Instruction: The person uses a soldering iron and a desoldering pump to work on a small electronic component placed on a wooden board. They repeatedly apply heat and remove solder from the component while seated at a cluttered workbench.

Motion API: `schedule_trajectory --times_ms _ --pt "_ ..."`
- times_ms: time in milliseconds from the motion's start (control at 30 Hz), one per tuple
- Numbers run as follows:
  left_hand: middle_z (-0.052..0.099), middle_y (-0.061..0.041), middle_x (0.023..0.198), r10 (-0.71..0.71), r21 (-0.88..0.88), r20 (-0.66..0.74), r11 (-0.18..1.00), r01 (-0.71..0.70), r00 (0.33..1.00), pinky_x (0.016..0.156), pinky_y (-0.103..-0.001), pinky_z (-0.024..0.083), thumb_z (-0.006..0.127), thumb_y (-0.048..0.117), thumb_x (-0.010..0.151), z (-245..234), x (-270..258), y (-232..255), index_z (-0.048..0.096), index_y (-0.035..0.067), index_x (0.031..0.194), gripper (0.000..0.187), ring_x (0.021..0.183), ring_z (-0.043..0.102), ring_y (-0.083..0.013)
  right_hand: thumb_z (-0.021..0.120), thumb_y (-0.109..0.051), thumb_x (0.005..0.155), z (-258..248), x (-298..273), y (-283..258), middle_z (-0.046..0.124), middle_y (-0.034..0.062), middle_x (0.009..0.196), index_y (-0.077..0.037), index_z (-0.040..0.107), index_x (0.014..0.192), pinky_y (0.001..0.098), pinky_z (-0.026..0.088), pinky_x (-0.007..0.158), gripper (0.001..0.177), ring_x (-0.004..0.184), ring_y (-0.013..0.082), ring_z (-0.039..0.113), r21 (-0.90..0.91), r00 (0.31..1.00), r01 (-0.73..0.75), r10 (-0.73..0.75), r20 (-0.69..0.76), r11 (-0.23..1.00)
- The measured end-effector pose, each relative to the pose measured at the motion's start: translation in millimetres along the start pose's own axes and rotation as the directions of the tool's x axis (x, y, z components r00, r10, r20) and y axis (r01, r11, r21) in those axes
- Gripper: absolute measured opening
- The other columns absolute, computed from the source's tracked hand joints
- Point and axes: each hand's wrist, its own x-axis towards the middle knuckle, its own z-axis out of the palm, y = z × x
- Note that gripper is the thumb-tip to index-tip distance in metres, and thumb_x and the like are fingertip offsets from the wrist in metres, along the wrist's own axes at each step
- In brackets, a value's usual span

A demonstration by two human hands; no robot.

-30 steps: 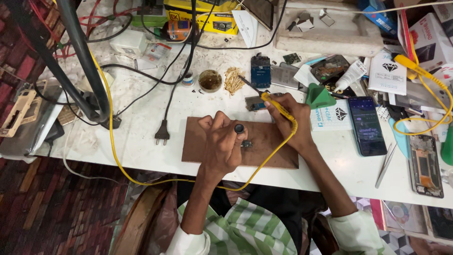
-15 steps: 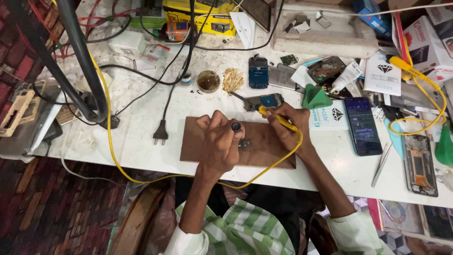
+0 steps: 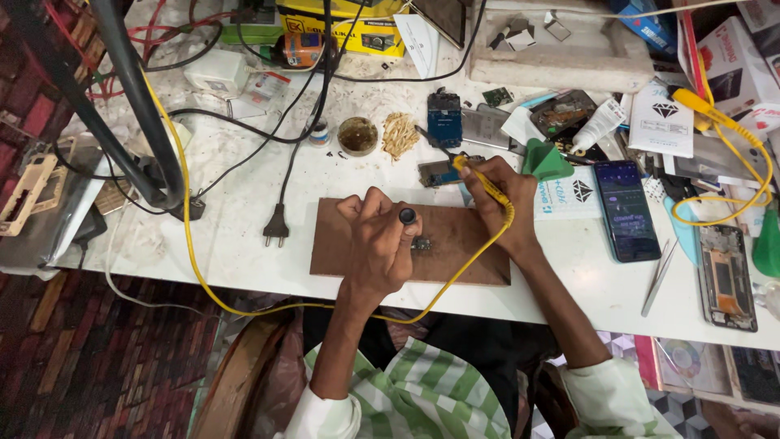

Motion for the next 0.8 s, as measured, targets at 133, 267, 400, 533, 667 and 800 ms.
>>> schedule_trajectory --times_ms 133,267,400,533,667,800 --pt "0.056 0.001 0.071 0.016 0.011 -0.008 1.0 -0.016 1.0 0.087 -0.044 0.023 0.045 0.019 0.105 0.2 0.2 -0.5 0.054 0.012 0.081 0.027 0.078 0.047 -0.0204 0.065 -0.008 0.096 -4.0 -6.4 4.5 0.073 0.0123 0.072 0.005 0.067 0.086 0.0279 0.044 0.051 0.017 0.057 0.0084 0.058 0.033 0.997 -0.054 0.053 0.051 0.998" --pt "0.055 0.001 0.07 -0.003 -0.006 0.001 1.0 0.003 1.0 0.086 -0.043 0.023 0.044 0.017 0.105 -1.1 1.2 0.2 0.053 0.012 0.08 0.027 0.077 0.047 -0.0196 0.063 -0.011 0.096 -6.7 -8.7 5.7 0.077 0.0104 0.085 0.003 0.067 0.086 0.0243 0.054 0.058 0.017 0.065 0.0057 0.068 0.062 0.994 0.045 -0.051 0.102 0.997" --pt "0.057 0.001 0.073 0.011 -0.009 -0.016 1.0 -0.011 1.0 0.087 -0.044 0.023 0.044 0.018 0.105 -1.7 0.4 1.4 0.054 0.011 0.082 0.026 0.078 0.046 -0.0199 0.067 -0.015 0.097 -6.2 -11.2 4.2 0.076 0.0099 0.077 0.004 0.068 0.085 0.0257 0.046 0.052 0.022 0.059 0.007 0.06 0.063 0.995 -0.05 0.044 0.095 0.997" --pt "0.056 0.001 0.071 -0.007 -0.011 0.005 1.0 0.007 1.0 0.087 -0.043 0.023 0.044 0.018 0.105 -2.2 -0.3 2.6 0.054 0.012 0.08 0.028 0.077 0.047 -0.0198 0.068 -0.016 0.097 -2.2 -4.7 3.2 0.072 0.0085 0.072 0.004 0.07 0.093 0.0239 0.045 0.052 0.02 0.059 0.0052 0.06 0.028 0.996 -0.05 0.048 0.077 0.998" --pt "0.058 0.001 0.072 -0.004 -0.018 -0.009 1.0 0.004 1.0 0.087 -0.044 0.024 0.044 0.02 0.106 -0.3 -0.7 1.0 0.056 0.012 0.08 0.03 0.077 0.048 -0.0202 0.072 -0.015 0.097 -0.7 -6.0 5.7 0.061 0.0117 0.061 0.007 0.068 0.088 0.0267 0.036 0.049 0.025 0.054 0.0087 0.048 -0.019 0.985 -0.167 0.168 0.038 0.986" --pt "0.058 0.001 0.072 -0.014 -0.024 -0.002 1.0 0.014 1.0 0.089 -0.044 0.025 0.042 0.022 0.106 0.1 0.5 0.7 0.056 0.011 0.082 0.03 0.078 0.048 -0.0202 0.07 -0.014 0.095 -2.6 -4.7 8.5 0.068 0.0083 0.067 0.006 0.071 0.092 0.0252 0.039 0.049 0.02 0.055 0.0064 0.053 0.011 0.993 -0.099 0.098 0.06 0.995"
